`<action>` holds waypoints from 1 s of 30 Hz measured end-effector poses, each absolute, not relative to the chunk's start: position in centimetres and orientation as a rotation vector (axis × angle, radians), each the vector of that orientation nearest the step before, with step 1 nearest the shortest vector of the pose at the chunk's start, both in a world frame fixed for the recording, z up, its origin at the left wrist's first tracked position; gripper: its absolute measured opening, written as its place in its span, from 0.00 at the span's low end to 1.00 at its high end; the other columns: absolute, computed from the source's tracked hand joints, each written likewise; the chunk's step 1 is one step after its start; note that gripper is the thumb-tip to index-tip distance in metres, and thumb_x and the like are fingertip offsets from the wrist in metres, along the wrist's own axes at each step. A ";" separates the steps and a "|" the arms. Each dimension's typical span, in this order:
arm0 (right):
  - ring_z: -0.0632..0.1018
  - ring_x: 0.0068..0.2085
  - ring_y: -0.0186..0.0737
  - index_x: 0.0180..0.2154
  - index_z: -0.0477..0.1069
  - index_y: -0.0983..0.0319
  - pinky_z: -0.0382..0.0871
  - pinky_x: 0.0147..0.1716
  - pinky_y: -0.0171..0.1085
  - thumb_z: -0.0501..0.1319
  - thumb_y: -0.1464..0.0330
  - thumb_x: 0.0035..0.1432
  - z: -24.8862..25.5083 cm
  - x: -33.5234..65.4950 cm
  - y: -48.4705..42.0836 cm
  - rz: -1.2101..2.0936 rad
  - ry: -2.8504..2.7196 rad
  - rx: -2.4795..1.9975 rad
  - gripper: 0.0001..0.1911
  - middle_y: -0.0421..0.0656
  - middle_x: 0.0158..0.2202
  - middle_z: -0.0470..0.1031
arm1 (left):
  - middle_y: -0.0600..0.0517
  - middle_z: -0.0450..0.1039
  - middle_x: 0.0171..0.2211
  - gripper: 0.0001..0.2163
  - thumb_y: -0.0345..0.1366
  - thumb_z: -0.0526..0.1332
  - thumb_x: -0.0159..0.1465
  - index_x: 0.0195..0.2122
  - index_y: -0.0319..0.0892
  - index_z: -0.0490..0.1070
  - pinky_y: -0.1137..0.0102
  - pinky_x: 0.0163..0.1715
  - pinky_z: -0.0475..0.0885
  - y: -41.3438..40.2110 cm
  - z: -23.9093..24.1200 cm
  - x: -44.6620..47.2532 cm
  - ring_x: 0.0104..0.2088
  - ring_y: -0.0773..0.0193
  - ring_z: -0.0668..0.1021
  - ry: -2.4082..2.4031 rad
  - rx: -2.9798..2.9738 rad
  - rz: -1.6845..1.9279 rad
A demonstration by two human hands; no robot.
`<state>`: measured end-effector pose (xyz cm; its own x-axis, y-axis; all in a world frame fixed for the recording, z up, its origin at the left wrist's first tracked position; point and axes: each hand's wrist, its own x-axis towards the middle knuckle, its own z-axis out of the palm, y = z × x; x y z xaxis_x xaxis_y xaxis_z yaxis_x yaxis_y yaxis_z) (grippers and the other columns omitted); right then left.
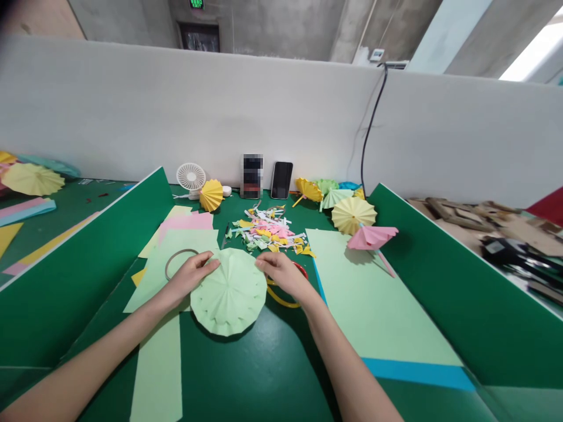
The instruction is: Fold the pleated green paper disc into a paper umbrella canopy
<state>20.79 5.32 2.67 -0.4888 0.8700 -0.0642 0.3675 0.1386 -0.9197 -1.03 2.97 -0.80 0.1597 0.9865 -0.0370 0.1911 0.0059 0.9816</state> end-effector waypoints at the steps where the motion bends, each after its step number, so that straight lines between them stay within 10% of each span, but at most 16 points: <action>1: 0.58 0.23 0.29 0.21 0.62 0.63 0.51 0.23 0.32 0.53 0.57 0.53 2.7 20.7 5.3 1.342 -1.938 -1.180 0.17 0.35 0.20 0.55 | 0.59 0.50 0.21 0.16 0.48 0.55 0.56 0.23 0.41 0.55 0.77 0.21 0.54 3.0 -0.8 -1.1 0.22 0.72 0.58 1.241 1.406 0.979; 30: 0.65 0.26 0.33 0.25 0.62 0.62 0.59 0.27 0.34 0.50 0.63 0.54 2.4 20.5 5.7 1.258 -1.913 -1.224 0.11 0.39 0.23 0.64 | 0.54 0.66 0.26 0.14 0.47 0.58 0.53 0.29 0.40 0.66 0.74 0.28 0.64 3.0 -0.4 -1.5 0.29 0.65 0.70 1.307 1.264 1.147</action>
<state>20.54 5.68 2.40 -0.4423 0.8959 -0.0412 0.3929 0.1522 -0.9069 -1.54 2.98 -0.38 -0.0124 0.9996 -0.0236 0.1068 0.0248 0.9940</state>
